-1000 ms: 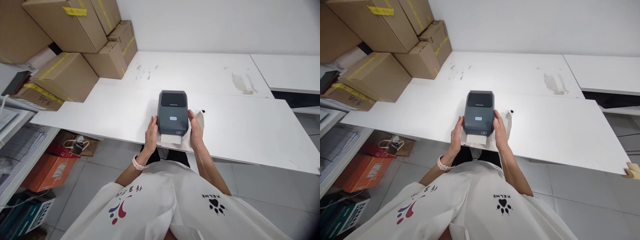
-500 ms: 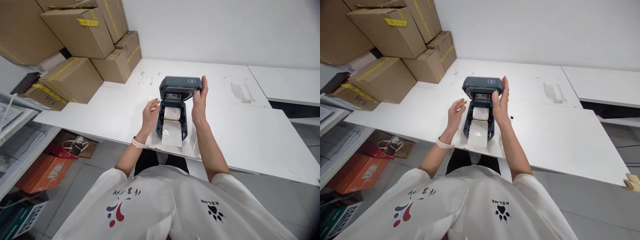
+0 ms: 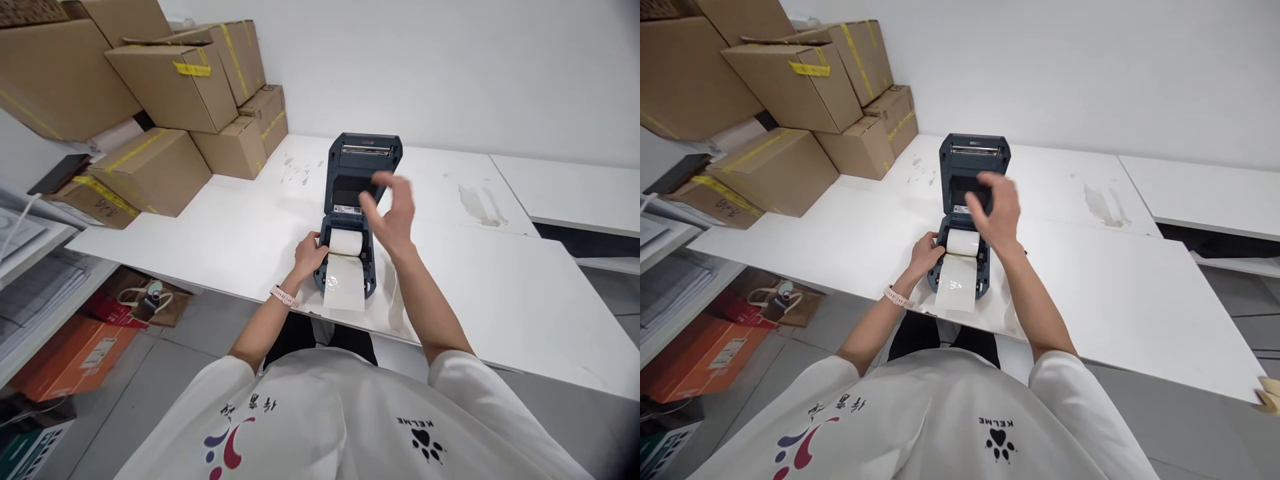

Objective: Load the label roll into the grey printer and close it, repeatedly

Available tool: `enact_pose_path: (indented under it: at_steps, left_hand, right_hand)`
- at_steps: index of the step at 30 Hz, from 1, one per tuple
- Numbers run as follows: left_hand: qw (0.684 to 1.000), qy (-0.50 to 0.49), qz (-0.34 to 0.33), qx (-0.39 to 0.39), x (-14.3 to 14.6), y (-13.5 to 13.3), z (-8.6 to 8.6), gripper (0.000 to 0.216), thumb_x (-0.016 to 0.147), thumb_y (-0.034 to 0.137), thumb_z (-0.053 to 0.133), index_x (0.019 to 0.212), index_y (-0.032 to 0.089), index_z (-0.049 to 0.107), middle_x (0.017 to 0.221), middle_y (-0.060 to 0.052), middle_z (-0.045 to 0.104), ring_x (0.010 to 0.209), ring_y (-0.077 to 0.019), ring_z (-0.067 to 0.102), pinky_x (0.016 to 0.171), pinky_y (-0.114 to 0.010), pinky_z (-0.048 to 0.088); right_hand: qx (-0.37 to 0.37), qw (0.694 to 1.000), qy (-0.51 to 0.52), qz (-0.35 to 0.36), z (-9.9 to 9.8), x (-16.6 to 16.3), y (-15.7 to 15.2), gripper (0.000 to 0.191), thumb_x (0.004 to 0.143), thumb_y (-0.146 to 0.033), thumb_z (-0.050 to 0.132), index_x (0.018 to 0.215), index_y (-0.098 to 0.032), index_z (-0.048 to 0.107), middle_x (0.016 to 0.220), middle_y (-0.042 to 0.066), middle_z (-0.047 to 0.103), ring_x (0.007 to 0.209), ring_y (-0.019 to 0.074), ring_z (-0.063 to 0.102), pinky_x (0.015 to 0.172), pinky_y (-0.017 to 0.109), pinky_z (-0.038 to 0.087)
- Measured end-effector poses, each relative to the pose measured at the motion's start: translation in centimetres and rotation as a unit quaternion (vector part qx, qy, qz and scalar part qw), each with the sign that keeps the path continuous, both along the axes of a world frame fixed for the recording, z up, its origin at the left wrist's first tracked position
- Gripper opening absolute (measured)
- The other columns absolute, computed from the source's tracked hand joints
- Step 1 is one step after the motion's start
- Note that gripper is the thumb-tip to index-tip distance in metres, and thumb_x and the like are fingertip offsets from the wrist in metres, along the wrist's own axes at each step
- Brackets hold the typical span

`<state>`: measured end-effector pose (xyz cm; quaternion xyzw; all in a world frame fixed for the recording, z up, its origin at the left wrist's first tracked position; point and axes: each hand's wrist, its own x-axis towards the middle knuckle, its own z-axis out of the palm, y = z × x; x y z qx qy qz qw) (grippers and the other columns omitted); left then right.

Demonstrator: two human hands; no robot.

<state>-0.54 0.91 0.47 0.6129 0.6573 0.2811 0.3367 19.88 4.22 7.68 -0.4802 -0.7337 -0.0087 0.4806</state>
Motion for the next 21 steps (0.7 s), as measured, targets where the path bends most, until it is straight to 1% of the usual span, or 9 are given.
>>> enact_pose_path:
  at_steps: [2,4,5,7,10,13,16,19,21]
  left_hand:
    - [1.000,0.005,0.003,0.008,0.2,0.0,0.0,0.037,0.077,0.019,0.055,0.113,0.020,0.063,0.075,-0.001,0.059,0.072,-0.0196,0.057,0.063,-0.030,0.035]
    - [1.000,-0.005,0.006,0.015,0.3,0.0,-0.2,0.036,0.077,0.019,0.055,0.113,0.020,0.063,0.076,-0.002,0.059,0.072,-0.0201,0.056,0.063,-0.030,0.035]
    - [1.000,-0.013,0.009,0.017,0.3,-0.1,-0.3,0.036,0.078,0.018,0.055,0.113,0.020,0.063,0.077,-0.002,0.060,0.072,-0.0200,0.056,0.063,-0.030,0.035]
    - [0.999,-0.032,0.013,0.018,0.3,-0.1,-0.5,0.037,0.078,0.018,0.055,0.113,0.021,0.063,0.077,-0.001,0.060,0.070,-0.0195,0.055,0.063,-0.030,0.035]
    - [0.999,-0.041,0.017,0.017,0.3,-0.2,-0.7,0.036,0.077,0.018,0.056,0.113,0.021,0.064,0.076,-0.001,0.060,0.069,-0.0188,0.055,0.062,-0.030,0.035]
    - [0.999,-0.036,0.020,0.016,0.3,-0.2,-0.6,0.036,0.077,0.018,0.057,0.112,0.020,0.065,0.076,-0.001,0.059,0.069,-0.0191,0.055,0.062,-0.030,0.034]
    - [0.999,-0.044,0.021,0.013,0.3,-0.1,-0.6,0.039,0.077,0.019,0.057,0.116,0.019,0.064,0.075,0.000,0.057,0.070,-0.0191,0.054,0.063,-0.030,0.034]
    - [0.998,-0.062,0.030,0.010,0.4,0.0,-0.8,0.041,0.076,0.019,0.058,0.117,0.018,0.063,0.073,0.001,0.054,0.070,-0.0183,0.053,0.065,-0.030,0.035]
    - [0.997,-0.072,0.033,0.011,0.4,0.0,-0.9,0.041,0.075,0.019,0.058,0.116,0.018,0.063,0.071,0.002,0.053,0.069,-0.0179,0.052,0.065,-0.030,0.035]
  right_hand:
    - [-0.139,0.981,-0.118,0.072,-0.3,-0.9,-1.6,0.043,0.095,-0.044,0.056,0.134,-0.024,0.058,0.131,0.012,0.067,0.124,0.0328,0.061,0.104,0.052,0.050]
    - [-0.280,0.920,-0.254,0.105,-1.0,-1.9,-1.7,0.055,0.085,-0.040,0.069,0.136,-0.023,0.056,0.136,0.014,0.065,0.125,0.0366,0.060,0.102,0.052,0.051]
    - [-0.328,0.888,-0.306,0.102,-1.4,-2.4,-1.3,0.064,0.081,-0.038,0.073,0.139,-0.021,0.053,0.140,0.016,0.063,0.127,0.0392,0.059,0.102,0.053,0.050]
    - [-0.375,0.848,-0.363,0.089,-2.1,-3.4,-0.2,0.075,0.076,-0.036,0.075,0.143,-0.016,0.049,0.140,0.021,0.061,0.127,0.0429,0.058,0.103,0.056,0.047]
    - [-0.389,0.834,-0.377,0.106,-2.2,-3.7,1.0,0.075,0.073,-0.035,0.075,0.141,-0.013,0.051,0.132,0.022,0.066,0.121,0.0421,0.063,0.100,0.054,0.049]
    - [-0.396,0.846,-0.302,0.188,-0.7,-1.7,0.8,0.076,0.070,-0.038,0.078,0.140,-0.020,0.054,0.134,0.013,0.066,0.120,0.0357,0.064,0.100,0.047,0.051]
    - [-0.371,0.875,-0.140,0.279,1.3,2.5,-0.7,0.077,0.065,-0.038,0.083,0.137,-0.026,0.057,0.137,0.006,0.065,0.122,0.0311,0.062,0.103,0.042,0.050]
    - [-0.333,0.902,0.005,0.275,2.2,7.3,-1.6,0.079,0.060,-0.037,0.089,0.132,-0.026,0.060,0.134,0.007,0.065,0.121,0.0310,0.062,0.101,0.042,0.051]
    - [-0.324,0.910,0.095,0.240,1.4,10.0,-1.2,0.082,0.057,-0.036,0.091,0.132,-0.026,0.059,0.135,0.008,0.065,0.119,0.0311,0.063,0.097,0.042,0.053]
